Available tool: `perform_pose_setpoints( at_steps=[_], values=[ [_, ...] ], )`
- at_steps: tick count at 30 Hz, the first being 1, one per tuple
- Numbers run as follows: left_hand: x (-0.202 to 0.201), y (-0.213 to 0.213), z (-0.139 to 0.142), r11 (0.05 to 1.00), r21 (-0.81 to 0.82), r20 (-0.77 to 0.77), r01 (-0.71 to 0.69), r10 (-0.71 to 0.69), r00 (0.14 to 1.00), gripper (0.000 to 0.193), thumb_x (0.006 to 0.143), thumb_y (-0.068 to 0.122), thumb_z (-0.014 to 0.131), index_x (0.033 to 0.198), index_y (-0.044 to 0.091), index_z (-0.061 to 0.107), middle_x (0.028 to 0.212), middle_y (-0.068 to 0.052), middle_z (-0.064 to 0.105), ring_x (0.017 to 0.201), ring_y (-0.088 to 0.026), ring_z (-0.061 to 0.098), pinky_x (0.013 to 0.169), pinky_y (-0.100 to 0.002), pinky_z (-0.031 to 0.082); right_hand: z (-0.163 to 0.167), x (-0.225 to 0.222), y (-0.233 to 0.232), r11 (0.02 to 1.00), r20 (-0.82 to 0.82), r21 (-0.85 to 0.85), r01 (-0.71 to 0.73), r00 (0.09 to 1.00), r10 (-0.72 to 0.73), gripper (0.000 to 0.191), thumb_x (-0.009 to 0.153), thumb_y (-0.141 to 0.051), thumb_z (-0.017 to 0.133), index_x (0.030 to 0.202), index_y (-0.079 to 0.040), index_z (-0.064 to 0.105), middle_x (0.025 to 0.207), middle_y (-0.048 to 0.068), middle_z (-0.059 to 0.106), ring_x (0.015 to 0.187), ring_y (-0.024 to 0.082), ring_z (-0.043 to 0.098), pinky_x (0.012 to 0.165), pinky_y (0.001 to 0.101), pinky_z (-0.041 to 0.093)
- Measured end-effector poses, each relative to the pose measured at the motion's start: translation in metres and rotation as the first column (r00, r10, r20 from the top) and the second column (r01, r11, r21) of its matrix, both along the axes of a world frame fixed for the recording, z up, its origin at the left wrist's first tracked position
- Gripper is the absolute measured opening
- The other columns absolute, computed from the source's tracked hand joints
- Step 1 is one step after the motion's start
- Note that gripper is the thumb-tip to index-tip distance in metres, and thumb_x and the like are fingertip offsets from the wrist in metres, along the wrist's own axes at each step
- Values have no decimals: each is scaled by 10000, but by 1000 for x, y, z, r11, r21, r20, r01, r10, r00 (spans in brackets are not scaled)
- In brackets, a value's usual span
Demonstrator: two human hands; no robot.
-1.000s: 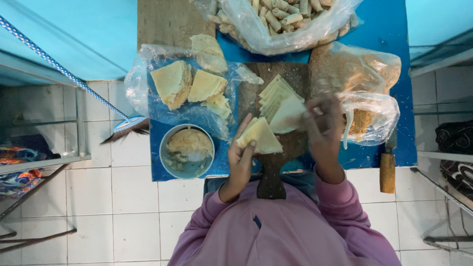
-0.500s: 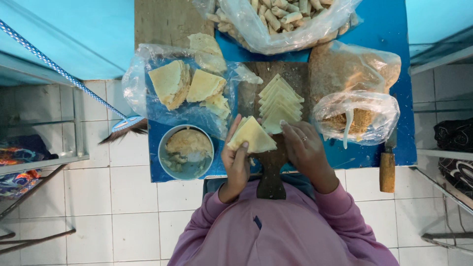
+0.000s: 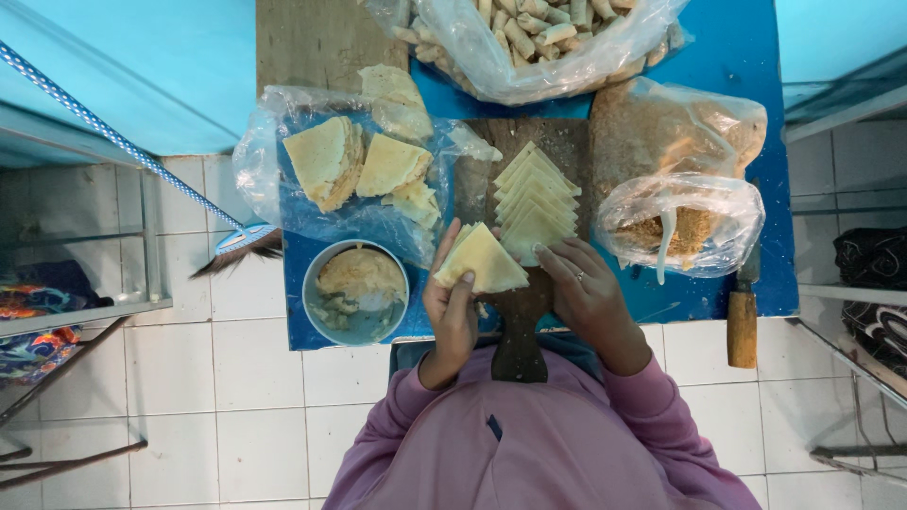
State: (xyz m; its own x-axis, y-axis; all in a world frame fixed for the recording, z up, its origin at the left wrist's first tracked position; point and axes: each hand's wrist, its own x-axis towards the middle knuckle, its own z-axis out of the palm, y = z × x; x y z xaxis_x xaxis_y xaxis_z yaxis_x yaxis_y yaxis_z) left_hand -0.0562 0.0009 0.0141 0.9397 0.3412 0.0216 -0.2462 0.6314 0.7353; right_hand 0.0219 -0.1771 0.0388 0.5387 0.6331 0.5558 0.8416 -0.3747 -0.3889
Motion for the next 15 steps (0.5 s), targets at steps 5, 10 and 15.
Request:
perform_pose_setpoints(
  at_steps=[5,10,15],
  values=[
    [1,-1,-2,1000,-15,17,-3,3,1000,653,1027,-9,447,1634,-77,214,1441,-267,589,1211,-300,674,1072,-391,531,-2,0,-3,1000,-10,-6,4,1000,-4,543,809,154,637,1326,8,556,1135,190,695,1108,402,684,1050,533,528],
    [-2,1,-6,996,68,-4,50,-50,999,770,927,-2,447,1654,-83,208,1543,-216,509,1351,-241,567,1150,-352,446,2,-7,1,979,-134,181,89,989,-65,486,890,57,767,1319,-3,547,1159,162,690,1113,374,690,1052,486,540],
    [-4,5,-3,964,118,0,238,-240,971,896,858,17,436,1686,-20,95,1623,-166,392,1445,-217,457,1228,-329,328,15,-11,16,978,-135,198,-69,986,97,587,769,-100,890,1256,-38,568,1162,181,688,1066,396,680,923,460,547]
  ],
)
